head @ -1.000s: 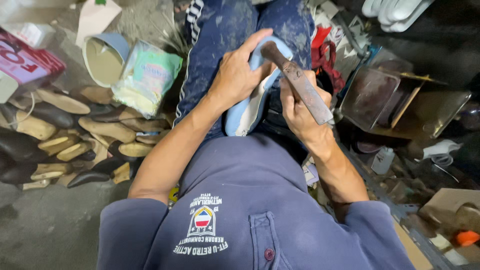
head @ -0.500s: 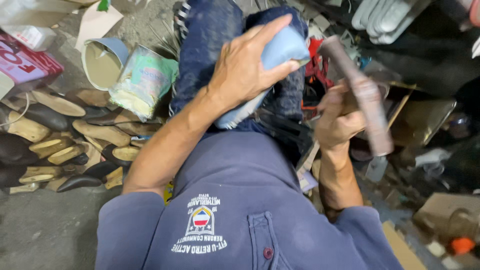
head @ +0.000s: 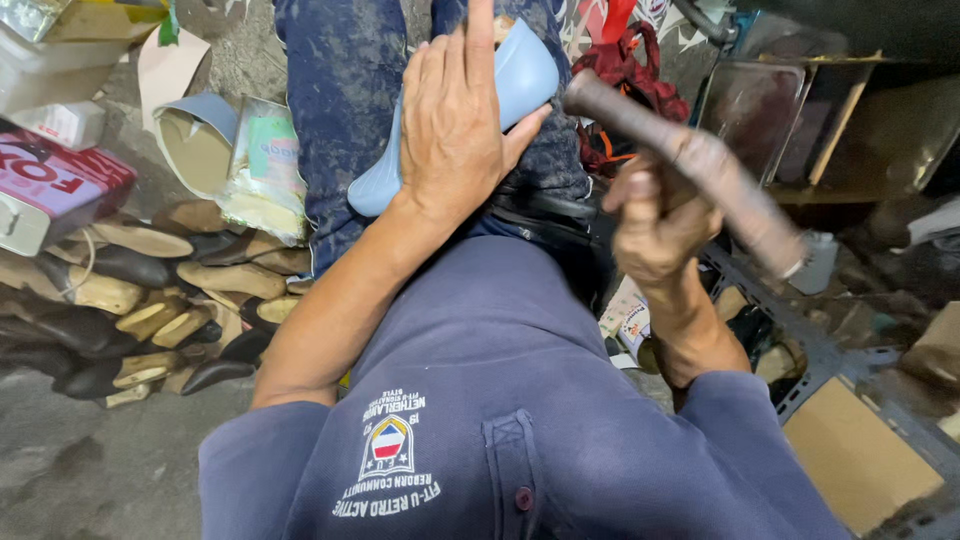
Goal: The person is repairing a light blue slip-on shoe by using pliers to pull at the sole and a hammer to tap the shoe's edge. The person holds the shoe on their lap while working.
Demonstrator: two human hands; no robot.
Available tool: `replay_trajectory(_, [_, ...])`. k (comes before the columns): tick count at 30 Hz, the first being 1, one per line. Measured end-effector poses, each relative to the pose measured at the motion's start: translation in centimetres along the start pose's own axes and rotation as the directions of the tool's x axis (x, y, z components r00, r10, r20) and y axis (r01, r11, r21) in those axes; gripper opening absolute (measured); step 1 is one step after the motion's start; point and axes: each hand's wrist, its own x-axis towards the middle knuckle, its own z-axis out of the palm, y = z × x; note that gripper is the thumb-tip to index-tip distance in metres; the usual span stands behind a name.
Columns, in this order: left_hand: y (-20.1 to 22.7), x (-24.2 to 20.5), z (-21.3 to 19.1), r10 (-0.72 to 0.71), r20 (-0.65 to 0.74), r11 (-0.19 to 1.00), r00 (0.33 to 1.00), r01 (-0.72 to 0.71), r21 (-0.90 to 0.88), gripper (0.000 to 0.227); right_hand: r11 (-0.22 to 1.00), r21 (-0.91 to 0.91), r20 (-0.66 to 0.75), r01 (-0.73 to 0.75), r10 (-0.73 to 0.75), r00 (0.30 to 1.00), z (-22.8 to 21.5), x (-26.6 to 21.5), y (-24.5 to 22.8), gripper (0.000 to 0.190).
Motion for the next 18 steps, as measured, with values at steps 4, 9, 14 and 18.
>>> replay_trajectory(4, [-0.4, 0.0, 0.9, -0.009, -0.068, 0.998, 0.998, 0.006, -0.058, 0.126, 0.877, -0.251, 0.198, 0.41, -0.369, 0.908, 0.2, 1.3, 0.9, 0.027])
replay_trajectory(9, [0.9, -0.5, 0.4, -0.052, -0.03, 0.999, 0.998, 0.053, 0.009, 0.13, 0.892, -0.407, 0.131, 0.198, -0.157, 0.979, -1.8, 0.8, 0.2, 0.028])
replay_trajectory(14, [1.6, -0.5, 0.3, -0.029, -0.014, 0.993, 0.999, 0.03, 0.118, 0.15, 0.991, -0.13, 0.175, -0.033, 0.055, 0.983, -1.8, 2.3, 1.7, 0.026])
replay_trajectory(18, [0.9, -0.4, 0.7, 0.031, -0.067, 0.993, 0.997, -0.023, 0.115, 0.151, 0.924, 0.183, 0.014, -0.337, 0.34, 0.94, -1.4, 2.0, 2.4, 0.018])
